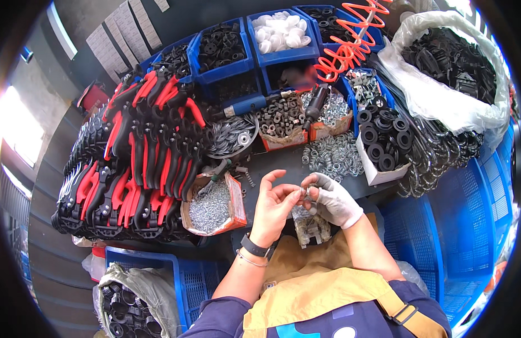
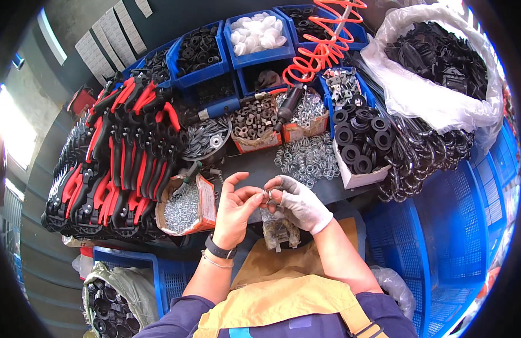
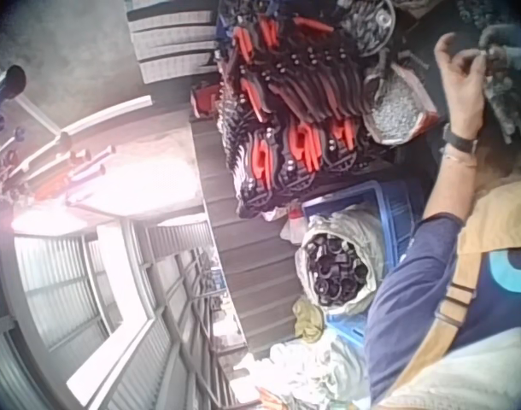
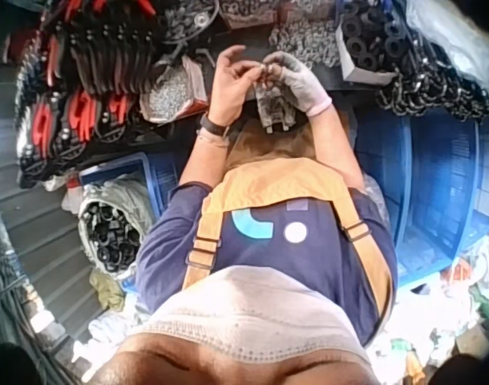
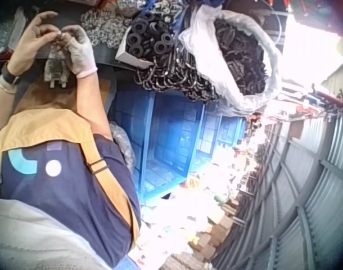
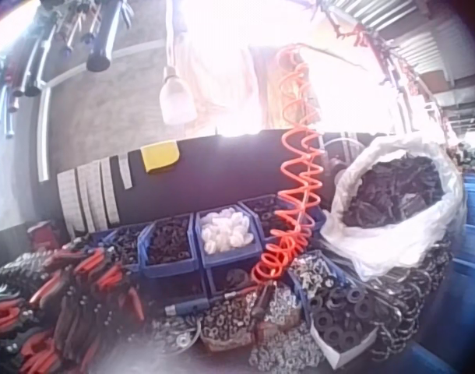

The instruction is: The person assembles small metal components by hand, joining them with nuts, screws, and washers at a workstation.

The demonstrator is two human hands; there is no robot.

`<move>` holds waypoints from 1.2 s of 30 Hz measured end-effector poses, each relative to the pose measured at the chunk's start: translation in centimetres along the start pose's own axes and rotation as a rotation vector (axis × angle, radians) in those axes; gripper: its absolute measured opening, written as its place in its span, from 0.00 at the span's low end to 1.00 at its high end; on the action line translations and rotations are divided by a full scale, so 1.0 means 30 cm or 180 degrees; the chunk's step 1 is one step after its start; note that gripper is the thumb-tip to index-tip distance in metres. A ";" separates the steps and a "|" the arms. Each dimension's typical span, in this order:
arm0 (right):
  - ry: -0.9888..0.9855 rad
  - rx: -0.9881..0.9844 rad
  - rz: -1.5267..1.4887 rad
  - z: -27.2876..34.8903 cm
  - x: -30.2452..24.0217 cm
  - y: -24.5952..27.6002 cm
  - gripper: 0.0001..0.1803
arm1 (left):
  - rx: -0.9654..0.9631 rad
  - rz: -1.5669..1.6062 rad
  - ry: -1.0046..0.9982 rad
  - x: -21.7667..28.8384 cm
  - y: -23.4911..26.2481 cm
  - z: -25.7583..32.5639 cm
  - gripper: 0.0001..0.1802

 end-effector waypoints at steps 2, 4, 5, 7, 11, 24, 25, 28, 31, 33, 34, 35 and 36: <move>0.0008 0.0087 0.0118 -0.005 -0.009 -0.010 0.14 | 0.0040 -0.0170 -0.0024 0.003 0.003 0.004 0.30; 0.0062 0.0338 0.1130 -0.015 -0.023 -0.004 0.14 | 0.0061 -0.1756 -0.0741 0.025 -0.008 0.021 0.29; 0.0058 0.0341 0.1127 -0.015 -0.024 -0.003 0.14 | 0.0062 -0.1755 -0.0735 0.017 -0.009 0.020 0.29; 0.0316 0.0324 0.1212 -0.023 -0.040 -0.013 0.13 | 0.0194 -0.1312 -0.0570 -0.013 0.005 0.001 0.28; 0.1908 -0.0424 0.4534 -0.016 -0.094 -0.091 0.10 | -0.0150 -0.0857 0.0275 -0.028 0.041 -0.057 0.27; 0.1230 0.0742 0.2491 -0.028 -0.048 -0.024 0.15 | -0.0145 -0.0467 0.0840 -0.032 0.035 -0.113 0.30; 0.1228 0.0741 0.2497 -0.029 -0.053 -0.032 0.15 | -0.0075 -0.0852 0.0580 -0.026 0.024 -0.109 0.29; 0.0382 0.0901 0.1730 -0.035 -0.039 -0.017 0.17 | -0.0005 -0.1502 0.0054 -0.026 -0.001 -0.090 0.27; 0.0266 0.0734 0.1742 -0.033 -0.044 -0.002 0.14 | 0.0001 -0.1700 -0.0279 -0.022 -0.009 -0.079 0.26; 0.0336 0.0690 0.2305 -0.020 -0.061 -0.017 0.12 | -0.0078 -0.1467 0.0086 -0.036 0.001 -0.084 0.27; 0.0406 0.0634 0.2866 -0.015 -0.069 -0.026 0.10 | -0.0072 -0.1467 0.0085 -0.028 0.014 -0.089 0.27; 0.0403 0.0629 0.2867 -0.013 -0.072 -0.012 0.10 | -0.0254 -0.0728 0.0653 -0.033 0.030 -0.096 0.29; 0.1668 -0.0240 0.4188 0.001 -0.088 -0.043 0.11 | -0.0425 0.0021 0.1204 -0.036 0.039 -0.097 0.30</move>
Point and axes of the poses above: each hand's wrist, its own z-axis away from the middle knuckle, its own y-axis out of the back of the hand, x = y × z, the point moved 3 cm from there along -z, towards the middle knuckle, and after that the axes turned 11 degrees about -z, right-handed, at the moved point
